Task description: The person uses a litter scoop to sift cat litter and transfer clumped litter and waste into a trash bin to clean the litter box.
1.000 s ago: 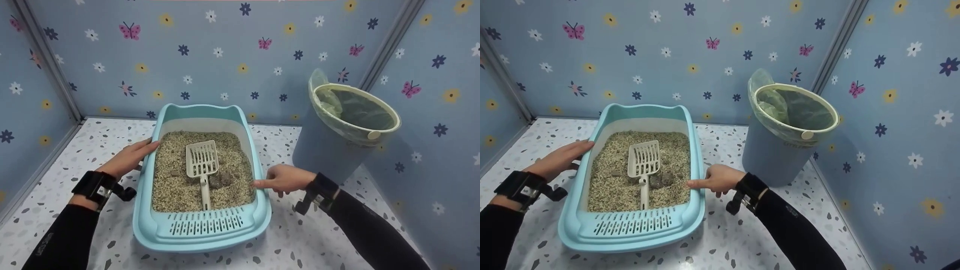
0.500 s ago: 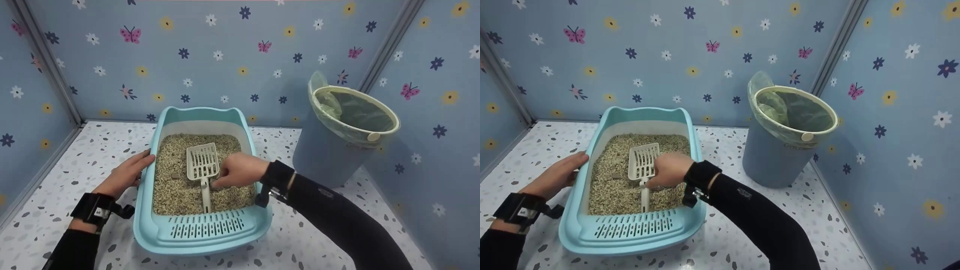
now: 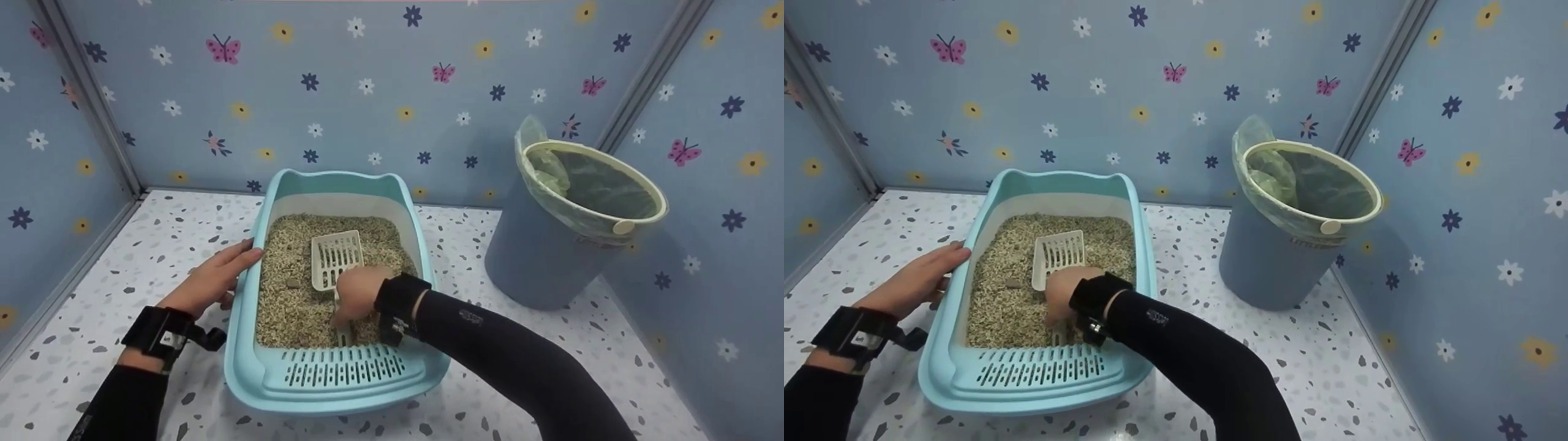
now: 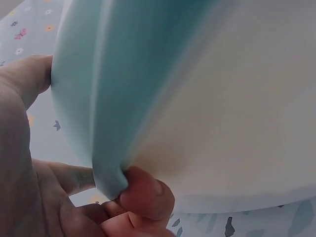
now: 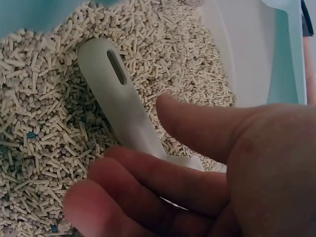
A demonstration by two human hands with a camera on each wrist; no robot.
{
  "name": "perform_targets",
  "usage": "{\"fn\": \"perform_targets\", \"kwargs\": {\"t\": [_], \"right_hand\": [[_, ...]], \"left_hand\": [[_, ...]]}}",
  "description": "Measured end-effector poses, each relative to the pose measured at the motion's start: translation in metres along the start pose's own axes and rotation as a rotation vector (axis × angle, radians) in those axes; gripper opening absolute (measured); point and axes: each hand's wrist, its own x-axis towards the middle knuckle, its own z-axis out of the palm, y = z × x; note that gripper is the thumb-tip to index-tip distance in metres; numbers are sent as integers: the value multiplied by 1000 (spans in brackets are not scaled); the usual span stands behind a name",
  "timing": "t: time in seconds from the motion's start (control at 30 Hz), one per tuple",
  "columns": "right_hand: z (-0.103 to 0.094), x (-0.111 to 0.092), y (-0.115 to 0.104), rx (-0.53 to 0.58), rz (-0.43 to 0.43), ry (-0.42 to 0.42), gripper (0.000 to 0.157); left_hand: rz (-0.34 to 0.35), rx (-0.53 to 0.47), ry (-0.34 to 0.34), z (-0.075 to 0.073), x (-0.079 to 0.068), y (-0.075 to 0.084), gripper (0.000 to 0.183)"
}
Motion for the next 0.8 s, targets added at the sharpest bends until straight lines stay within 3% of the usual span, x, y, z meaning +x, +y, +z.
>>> {"fn": "perform_targets", "kwargs": {"t": [0.37, 0.67, 0.8], "right_hand": [[3, 7, -11, -97, -1, 27, 56], [6, 14, -7, 12, 4, 3, 53], [-4, 6, -4, 84, 38, -24, 51]], "left_hand": [[-9, 16, 20, 1, 2, 1, 83], [-23, 24, 32, 0, 0, 1, 82], [-10, 17, 30, -1, 1, 0, 81]]}}
